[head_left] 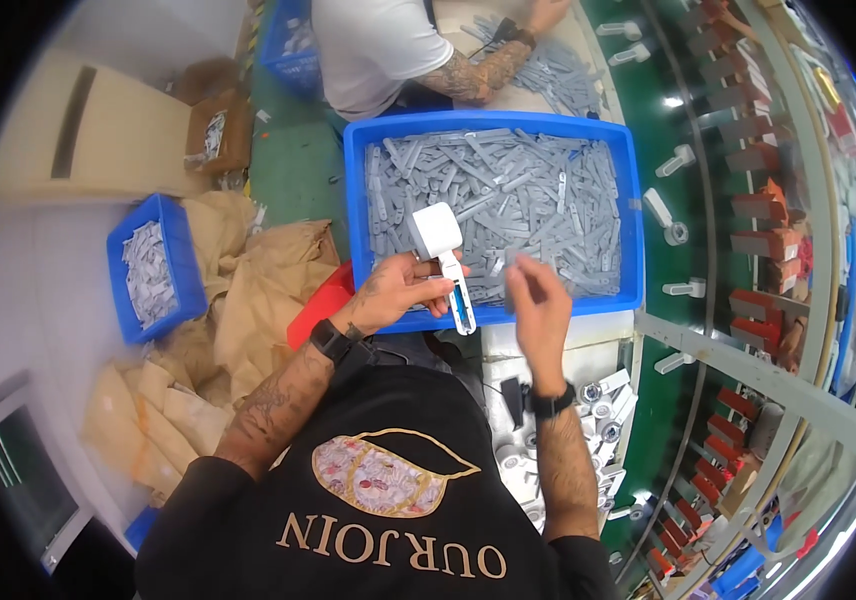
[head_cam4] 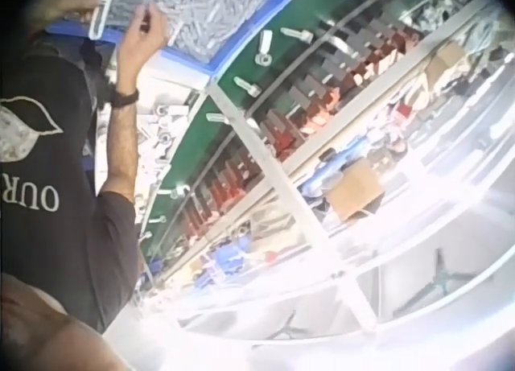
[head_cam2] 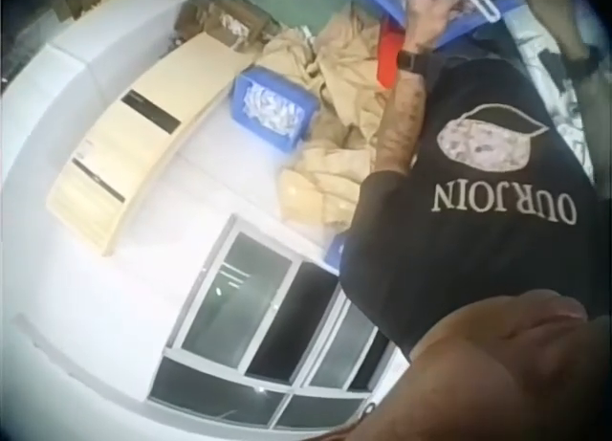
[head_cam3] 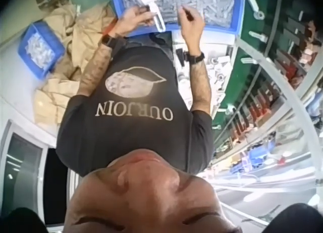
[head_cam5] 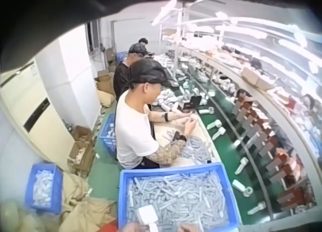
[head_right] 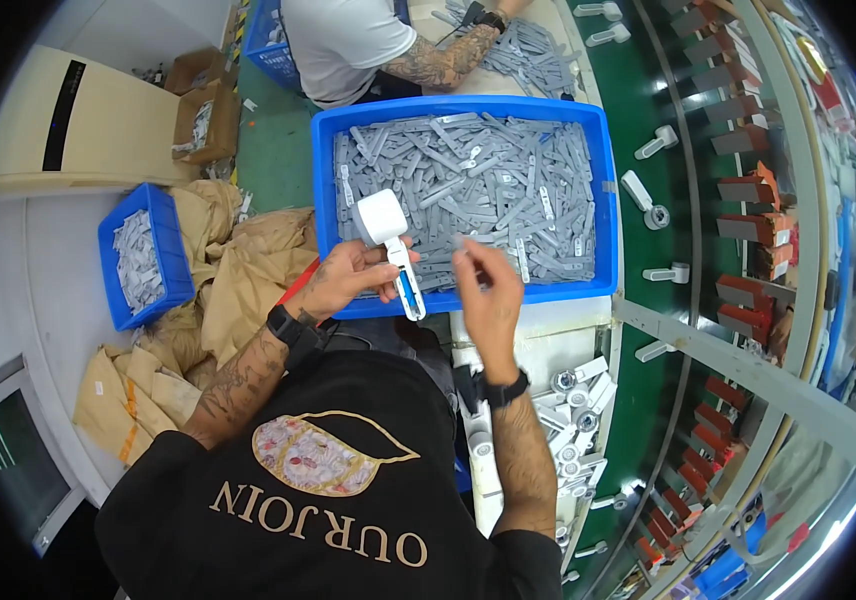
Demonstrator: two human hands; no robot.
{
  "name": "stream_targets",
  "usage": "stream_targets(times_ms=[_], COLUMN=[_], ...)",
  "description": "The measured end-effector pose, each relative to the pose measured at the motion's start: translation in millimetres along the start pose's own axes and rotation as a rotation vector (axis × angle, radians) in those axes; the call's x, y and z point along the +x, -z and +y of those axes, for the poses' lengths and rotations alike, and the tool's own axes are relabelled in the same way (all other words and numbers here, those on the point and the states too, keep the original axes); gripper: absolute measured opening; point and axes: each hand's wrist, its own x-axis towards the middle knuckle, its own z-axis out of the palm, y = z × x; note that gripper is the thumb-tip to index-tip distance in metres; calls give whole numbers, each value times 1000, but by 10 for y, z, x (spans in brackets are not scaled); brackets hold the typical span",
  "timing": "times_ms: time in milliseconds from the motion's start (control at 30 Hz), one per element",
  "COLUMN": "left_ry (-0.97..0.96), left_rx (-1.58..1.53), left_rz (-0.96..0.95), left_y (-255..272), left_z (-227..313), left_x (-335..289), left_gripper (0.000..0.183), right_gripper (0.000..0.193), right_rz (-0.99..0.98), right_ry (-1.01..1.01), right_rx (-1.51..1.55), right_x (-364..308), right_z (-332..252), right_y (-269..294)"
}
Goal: The person gathers white handheld fans from a blue bin and places them on the table. They pick up a fan, insert a grey plastic strip into the handle by hand, and set the assembled fan down on the table.
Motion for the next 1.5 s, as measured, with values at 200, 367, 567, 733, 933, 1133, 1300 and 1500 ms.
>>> stream_targets(times_ms=[200, 367, 567, 733, 933, 1133, 1300, 1500], left_ry=[-25, -66, -101, -128, -158, -159, -157, -169], left_rx=[61, 67, 384, 231, 276, 142, 76, 126], left_rz=[-79, -108, -154, -83, -88, -19, -10, -157], left_y=[-209, -450, -695, -558, -556, -677, -661, -622], left_z=[7, 54, 74, -250, -191, -134, -95, -226], left_x=[94, 210, 218, 103, 289, 364, 367, 245], left_gripper=[53, 53, 27, 32, 36, 38, 48, 42], right_gripper=[34, 29, 29, 30, 38, 46, 43, 43], right_rz=[-21, 80, 180, 228, 205, 155, 160, -346], right_ry=[305, 238, 351, 341, 384, 376, 410, -216], right_rx=[-161, -103, -322, -312, -290, -315, -207, 535], right_x=[-382, -406, -603, -730, -630, -561, -381, -304], right_z=[-451, -465, -219, -232, -255, -219, -213, 13], right_y=[-1, 90, 216, -9, 111, 149, 252, 253])
